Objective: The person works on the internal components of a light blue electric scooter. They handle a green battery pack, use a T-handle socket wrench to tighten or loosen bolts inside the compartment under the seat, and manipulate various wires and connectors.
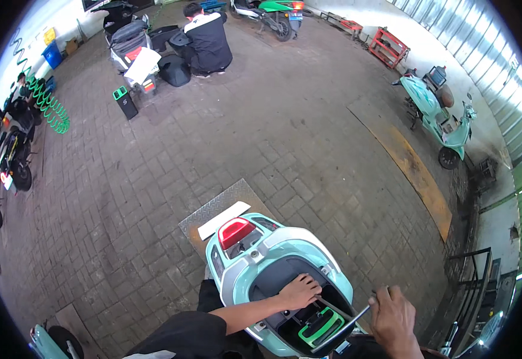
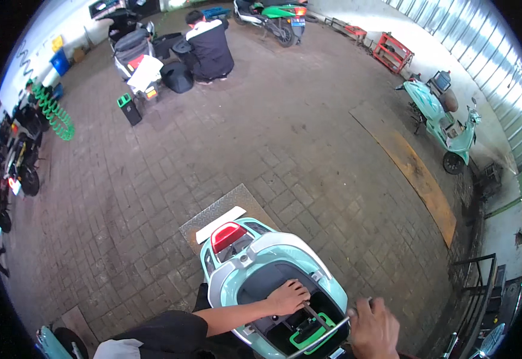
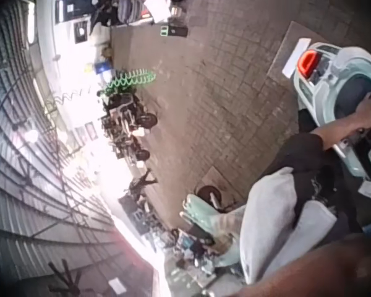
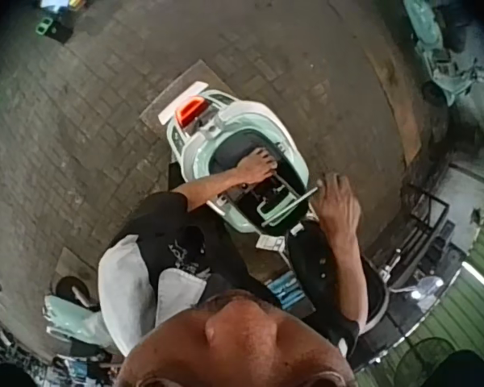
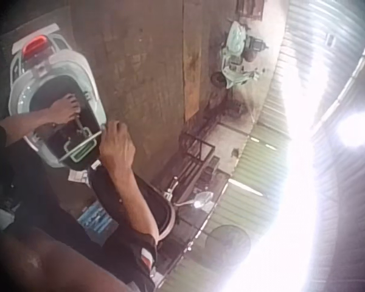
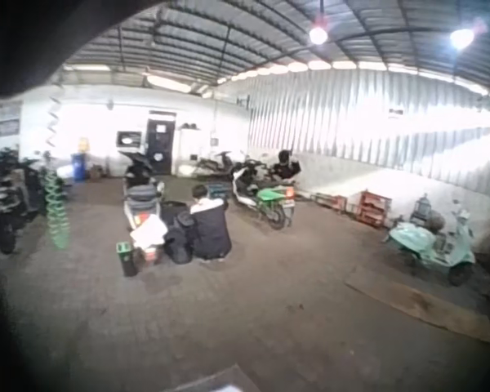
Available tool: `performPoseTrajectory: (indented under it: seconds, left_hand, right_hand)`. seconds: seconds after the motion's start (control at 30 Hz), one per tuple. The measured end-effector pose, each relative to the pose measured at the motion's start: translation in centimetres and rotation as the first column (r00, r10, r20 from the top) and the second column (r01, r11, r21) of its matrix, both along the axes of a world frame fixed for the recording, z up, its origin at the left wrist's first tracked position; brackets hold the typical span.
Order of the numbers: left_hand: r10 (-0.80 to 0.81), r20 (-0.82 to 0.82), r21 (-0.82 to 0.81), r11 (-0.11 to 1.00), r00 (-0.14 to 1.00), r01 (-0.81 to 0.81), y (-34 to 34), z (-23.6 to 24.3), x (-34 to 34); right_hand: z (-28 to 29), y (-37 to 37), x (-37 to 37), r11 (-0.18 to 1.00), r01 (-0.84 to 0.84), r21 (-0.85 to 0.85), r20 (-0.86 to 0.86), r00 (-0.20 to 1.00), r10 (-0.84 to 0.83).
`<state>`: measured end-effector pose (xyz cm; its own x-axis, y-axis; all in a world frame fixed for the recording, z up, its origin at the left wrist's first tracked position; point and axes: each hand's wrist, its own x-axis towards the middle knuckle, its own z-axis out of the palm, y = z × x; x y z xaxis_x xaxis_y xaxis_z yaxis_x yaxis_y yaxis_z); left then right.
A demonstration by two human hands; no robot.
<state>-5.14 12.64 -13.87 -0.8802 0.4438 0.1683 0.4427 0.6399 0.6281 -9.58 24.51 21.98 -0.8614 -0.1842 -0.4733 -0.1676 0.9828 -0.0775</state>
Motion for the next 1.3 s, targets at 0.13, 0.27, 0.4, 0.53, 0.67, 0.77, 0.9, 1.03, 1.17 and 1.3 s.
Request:
performPoseTrajectory:
  seconds: [0.13,0.27,0.4,0.53,0.67,0.77,0.9,1.03,1.17,1.3]
  left_hand:
    - [-0.008,-0.015,0.036,0.999,1.000,0.009,0.1,0.7,-0.6]
    - [-0.021,-0.027,0.033,0.999,0.999,0.022,0.6,0.6,-1.1]
    - [0.042,-0.014,0.003,0.999,0.999,-0.042,-0.1,0.2,-0.4]
    - [0.035,-0.041,-0.026,0.999,0.999,-0.036,0.5,1.3,-0.7]
    - [-0.019,-0.042,-0.030,0.999,0.999,0.018,0.0,0.8,-0.6]
    - [-0.053,-0.053,-0.032,0.998,0.997,0.051,0.2,0.7,-0.7]
    - [-0.018,0.003,0.003,1.000,1.000,0.018,-0.3,1.8,-1.1]
    - [0.015,-0.040,0.124,0.992,0.999,-0.010,-1.2,0.2,-0.8]
    - [-0.064,-0.039,0.086,0.994,0.997,0.067,1.0,0.2,-1.2]
    - [-0.108,0.078,0.063,0.993,0.991,0.103,-0.3,-0.8,-0.8]
  right_hand:
    - [1.9,2.7,1.6,0.924,-0.326,0.200,-0.193,0.911,0.364]
    - [1.1,5.2,3.8,0.803,-0.547,0.236,-0.192,0.784,0.590]
    - [0.2,1.9,5.2,0.992,-0.063,-0.110,0.045,0.997,0.069]
    - [1.2,2.1,4.6,0.948,-0.312,0.062,-0.113,0.942,0.317]
    - [0.7,4.6,1.9,0.770,-0.551,0.321,-0.197,0.756,0.624]
    - [0.8,4.3,0.0,0.642,-0.678,0.358,-0.246,0.595,0.765]
    - [1.3,4.4,0.5,0.848,-0.470,0.245,0.060,0.881,0.470]
    - [-4.4,6.0,1.4,0.986,-0.039,-0.161,0.286,0.955,0.084]
    - [-15.2,8.0,5.9,-0.051,0.386,-0.921,0.377,0.851,-0.366]
    - [-19.4,4.2,6.2,-0.332,0.395,-0.857,0.511,0.736,-0.444]
